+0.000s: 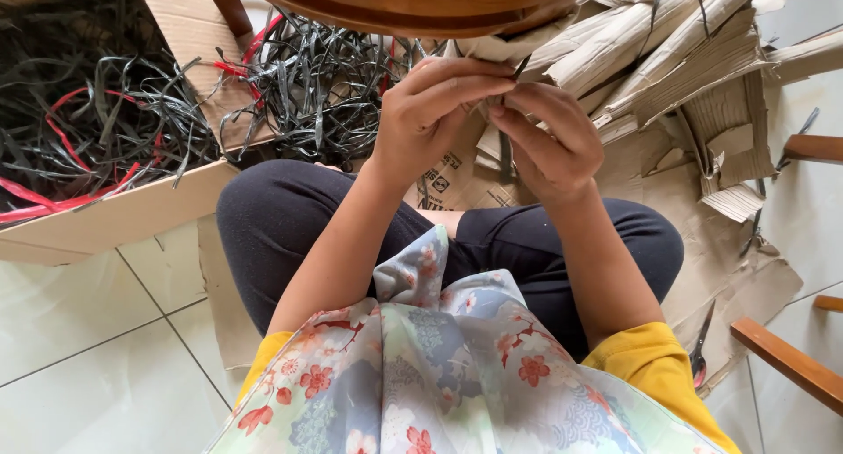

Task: Wrapping wooden stool legs with protective cardboard and securing them with plastic ties.

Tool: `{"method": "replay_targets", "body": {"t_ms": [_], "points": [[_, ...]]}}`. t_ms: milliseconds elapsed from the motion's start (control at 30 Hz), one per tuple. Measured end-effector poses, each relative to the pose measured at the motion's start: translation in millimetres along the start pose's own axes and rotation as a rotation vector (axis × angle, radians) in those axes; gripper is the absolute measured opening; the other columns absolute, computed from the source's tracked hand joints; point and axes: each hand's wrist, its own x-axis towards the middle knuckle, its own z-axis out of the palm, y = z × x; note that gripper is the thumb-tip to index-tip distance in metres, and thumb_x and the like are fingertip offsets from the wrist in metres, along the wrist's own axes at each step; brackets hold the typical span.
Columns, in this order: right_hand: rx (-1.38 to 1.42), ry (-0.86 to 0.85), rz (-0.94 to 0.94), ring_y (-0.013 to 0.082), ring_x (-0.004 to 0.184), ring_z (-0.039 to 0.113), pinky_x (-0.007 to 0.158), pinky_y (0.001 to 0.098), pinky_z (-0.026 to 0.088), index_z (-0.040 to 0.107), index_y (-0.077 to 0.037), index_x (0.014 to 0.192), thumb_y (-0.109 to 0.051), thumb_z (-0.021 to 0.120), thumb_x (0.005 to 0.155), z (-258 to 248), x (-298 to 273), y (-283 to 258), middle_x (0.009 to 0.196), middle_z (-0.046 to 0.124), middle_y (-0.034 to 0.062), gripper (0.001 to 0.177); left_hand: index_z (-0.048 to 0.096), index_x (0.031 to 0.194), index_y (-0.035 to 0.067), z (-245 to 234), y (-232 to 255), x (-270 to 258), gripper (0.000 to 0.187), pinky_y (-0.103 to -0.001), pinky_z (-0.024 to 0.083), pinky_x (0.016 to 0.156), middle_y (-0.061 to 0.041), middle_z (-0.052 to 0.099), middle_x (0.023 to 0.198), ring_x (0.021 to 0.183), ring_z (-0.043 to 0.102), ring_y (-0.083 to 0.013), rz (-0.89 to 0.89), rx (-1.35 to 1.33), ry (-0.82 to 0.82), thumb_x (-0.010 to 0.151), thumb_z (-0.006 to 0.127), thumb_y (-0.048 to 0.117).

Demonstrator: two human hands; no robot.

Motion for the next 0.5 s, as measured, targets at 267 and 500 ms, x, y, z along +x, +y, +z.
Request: {"method": "replay_targets", "body": {"t_ms": [267,500], "points": [[-0.077,-0.071,0.009,0.0318,0.097,0.067,0.082,0.0405,0.061,0.078,0.010,0.095,0.017,0.086,0.085,-2.9,29.1,-11.2,0.111,0.070,0.0170,0.014,0.045,0.124,0.005,-7.9,5.7,1.5,0.049,-0.027,0.061,0.082,-0.011,0.076,0.108,0.095,0.077,-0.0179,-0.137,-0.117,-0.045,0.086,0.058,-0.023],[-0.112,0.071,0.046,0.0296,0.095,0.067,0.081,0.0388,0.061,0.075,0.009,0.094,0.017,0.085,0.085,4.8,28.7,-17.9,0.107,0.069,0.0166,0.015,0.034,0.142,0.009,-17.3,8.7,-3.3,0.081,-0.031,0.057,0.104,-0.016,0.068,0.135,0.125,0.071,-0.0253,-0.100,-0.269,-0.151,0.074,0.068,-0.018]]}}
